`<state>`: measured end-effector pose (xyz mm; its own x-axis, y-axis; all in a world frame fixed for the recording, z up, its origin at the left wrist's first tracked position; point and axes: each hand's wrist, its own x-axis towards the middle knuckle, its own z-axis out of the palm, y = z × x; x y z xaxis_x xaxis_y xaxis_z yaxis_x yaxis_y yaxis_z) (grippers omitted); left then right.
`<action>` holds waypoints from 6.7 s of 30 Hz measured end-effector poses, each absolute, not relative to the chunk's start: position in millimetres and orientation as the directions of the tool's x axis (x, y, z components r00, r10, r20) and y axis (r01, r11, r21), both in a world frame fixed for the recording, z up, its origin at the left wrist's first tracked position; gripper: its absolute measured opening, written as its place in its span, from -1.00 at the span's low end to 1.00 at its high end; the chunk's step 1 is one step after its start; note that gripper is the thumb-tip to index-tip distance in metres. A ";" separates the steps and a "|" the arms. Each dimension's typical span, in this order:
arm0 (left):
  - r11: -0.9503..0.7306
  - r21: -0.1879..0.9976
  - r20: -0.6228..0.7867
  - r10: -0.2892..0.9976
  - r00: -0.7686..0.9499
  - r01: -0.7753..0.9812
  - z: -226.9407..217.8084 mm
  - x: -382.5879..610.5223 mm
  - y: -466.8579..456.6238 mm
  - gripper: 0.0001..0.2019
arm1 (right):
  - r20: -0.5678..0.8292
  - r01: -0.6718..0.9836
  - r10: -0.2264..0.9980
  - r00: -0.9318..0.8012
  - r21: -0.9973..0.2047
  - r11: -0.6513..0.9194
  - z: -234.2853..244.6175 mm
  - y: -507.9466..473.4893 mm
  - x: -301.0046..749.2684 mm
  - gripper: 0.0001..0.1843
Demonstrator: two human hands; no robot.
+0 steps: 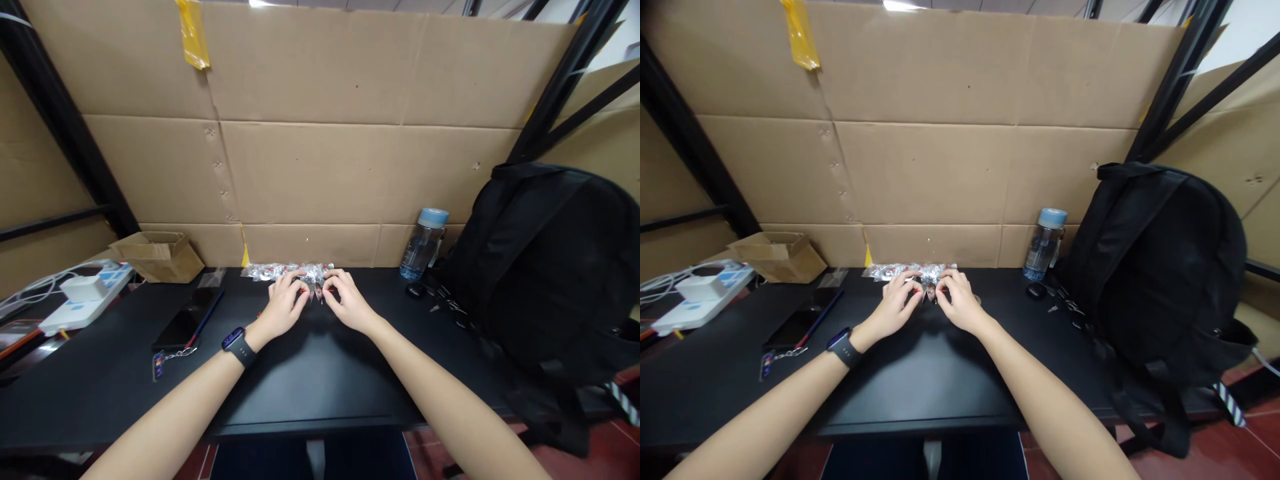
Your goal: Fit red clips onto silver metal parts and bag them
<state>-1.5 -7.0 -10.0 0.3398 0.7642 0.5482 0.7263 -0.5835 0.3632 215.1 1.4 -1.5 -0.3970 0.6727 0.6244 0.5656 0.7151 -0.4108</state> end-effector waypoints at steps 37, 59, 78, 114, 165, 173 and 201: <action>-0.556 0.377 0.392 0.820 0.416 0.741 -27.4 -9.9 7.9 -0.82 | 0.452 0.438 0.644 -0.617 -0.483 0.758 -15.2 12.6 217.9 -0.73; -0.594 0.281 0.303 0.800 0.517 0.754 -39.0 -25.6 46.4 -0.59 | 0.514 0.395 0.635 -0.576 -0.505 0.768 -28.6 11.3 205.6 -0.56; -0.508 0.346 0.322 0.854 0.409 0.789 -36.8 -25.1 32.3 -0.79 | 0.427 0.468 0.755 -0.497 -0.601 0.648 -1.9 16.0 235.9 -0.33; -0.805 0.213 0.115 0.583 0.804 0.553 -1.5 -13.1 -14.3 -0.57 | 0.156 0.675 0.776 -0.611 -0.410 0.614 15.0 4.1 249.5 -0.47; -0.768 0.286 0.005 0.600 0.800 0.574 -0.2 -16.3 -10.9 -0.57 | 0.243 0.758 0.794 -0.558 -0.241 0.606 -2.3 7.0 226.0 -0.68; -0.765 0.313 0.034 0.601 0.798 0.563 -7.9 -18.9 -5.5 -0.57 | 0.249 0.666 0.741 -0.623 -0.329 0.670 -4.4 9.6 228.1 -0.79; -0.709 0.305 0.021 0.672 0.740 0.636 0.4 -22.4 -9.4 -0.56 | 0.422 0.919 0.865 -0.270 -0.155 0.362 -23.8 28.6 199.2 -0.65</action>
<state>-22.4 -9.4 0.4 0.7400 0.6723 0.0212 0.6357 -0.7093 0.3047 199.2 28.6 -23.8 -0.2698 0.8654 0.4223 0.9193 0.3620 -0.1546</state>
